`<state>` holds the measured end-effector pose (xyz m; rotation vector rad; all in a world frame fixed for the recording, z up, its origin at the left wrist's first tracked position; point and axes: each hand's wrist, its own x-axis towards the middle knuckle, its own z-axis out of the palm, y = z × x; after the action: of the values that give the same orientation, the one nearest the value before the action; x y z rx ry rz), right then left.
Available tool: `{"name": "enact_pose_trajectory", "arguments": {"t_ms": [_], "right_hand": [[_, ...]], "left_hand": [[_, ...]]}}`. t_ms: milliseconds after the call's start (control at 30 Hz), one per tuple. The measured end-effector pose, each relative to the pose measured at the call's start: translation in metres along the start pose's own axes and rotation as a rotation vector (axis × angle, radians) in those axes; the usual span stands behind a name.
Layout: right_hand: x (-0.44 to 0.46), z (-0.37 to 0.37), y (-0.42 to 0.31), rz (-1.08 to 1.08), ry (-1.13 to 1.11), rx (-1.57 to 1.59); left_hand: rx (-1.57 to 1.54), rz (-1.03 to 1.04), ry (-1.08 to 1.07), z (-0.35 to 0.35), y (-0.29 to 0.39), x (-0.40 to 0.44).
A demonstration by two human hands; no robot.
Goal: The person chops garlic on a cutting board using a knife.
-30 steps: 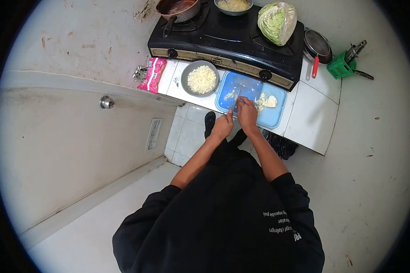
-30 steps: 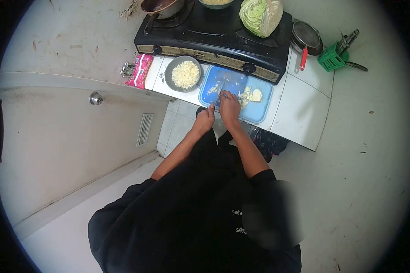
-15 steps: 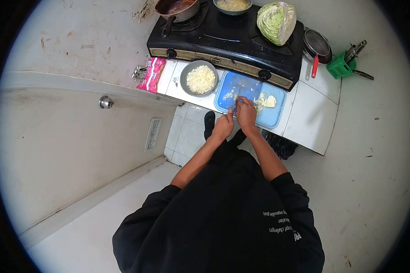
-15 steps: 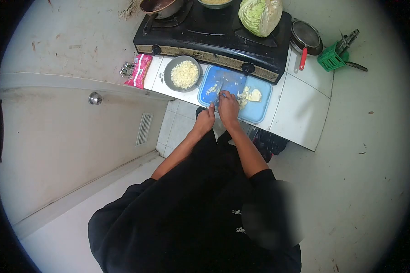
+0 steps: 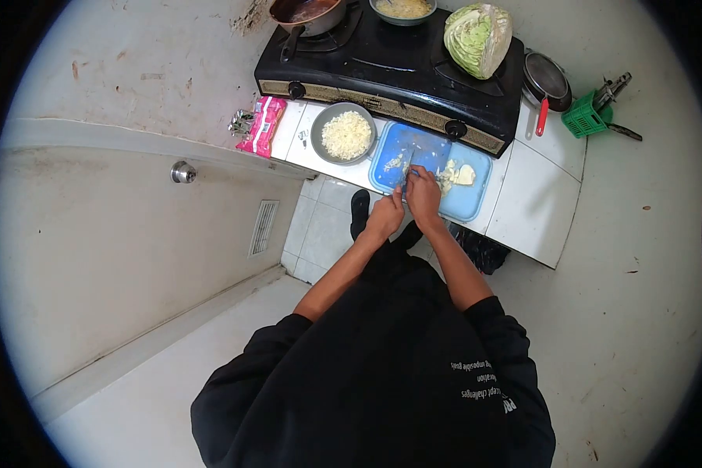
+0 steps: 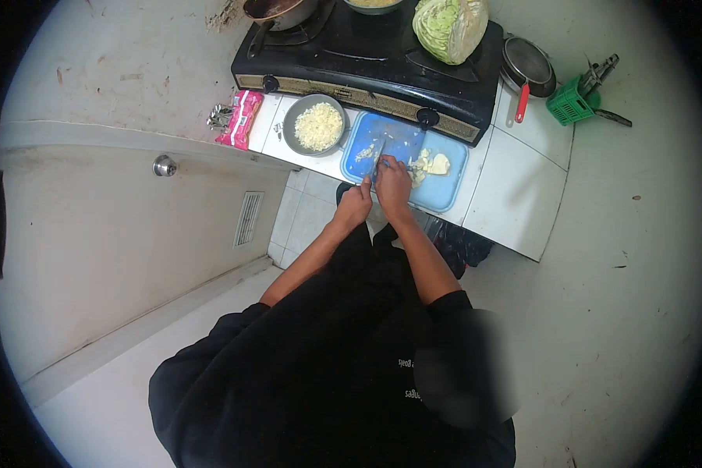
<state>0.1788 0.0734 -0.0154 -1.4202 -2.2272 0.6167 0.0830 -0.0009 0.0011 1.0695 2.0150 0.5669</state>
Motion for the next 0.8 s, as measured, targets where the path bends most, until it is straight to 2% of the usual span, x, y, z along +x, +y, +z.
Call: {"name": "enact_pose_trajectory", "arguments": {"t_ms": [267, 667, 800], "right_hand": [[-0.001, -0.002, -0.001, 0.0, 0.038, 0.038], [-0.001, 0.0, 0.0, -0.018, 0.028, 0.037], [0.0, -0.002, -0.002, -0.002, 0.035, 0.042]], "left_hand": [[-0.005, -0.043, -0.034, 0.0, 0.005, 0.005], [0.016, 0.044, 0.032, 0.006, -0.002, 0.02], [0.069, -0.006, 0.021, 0.004, -0.011, 0.004]]}}
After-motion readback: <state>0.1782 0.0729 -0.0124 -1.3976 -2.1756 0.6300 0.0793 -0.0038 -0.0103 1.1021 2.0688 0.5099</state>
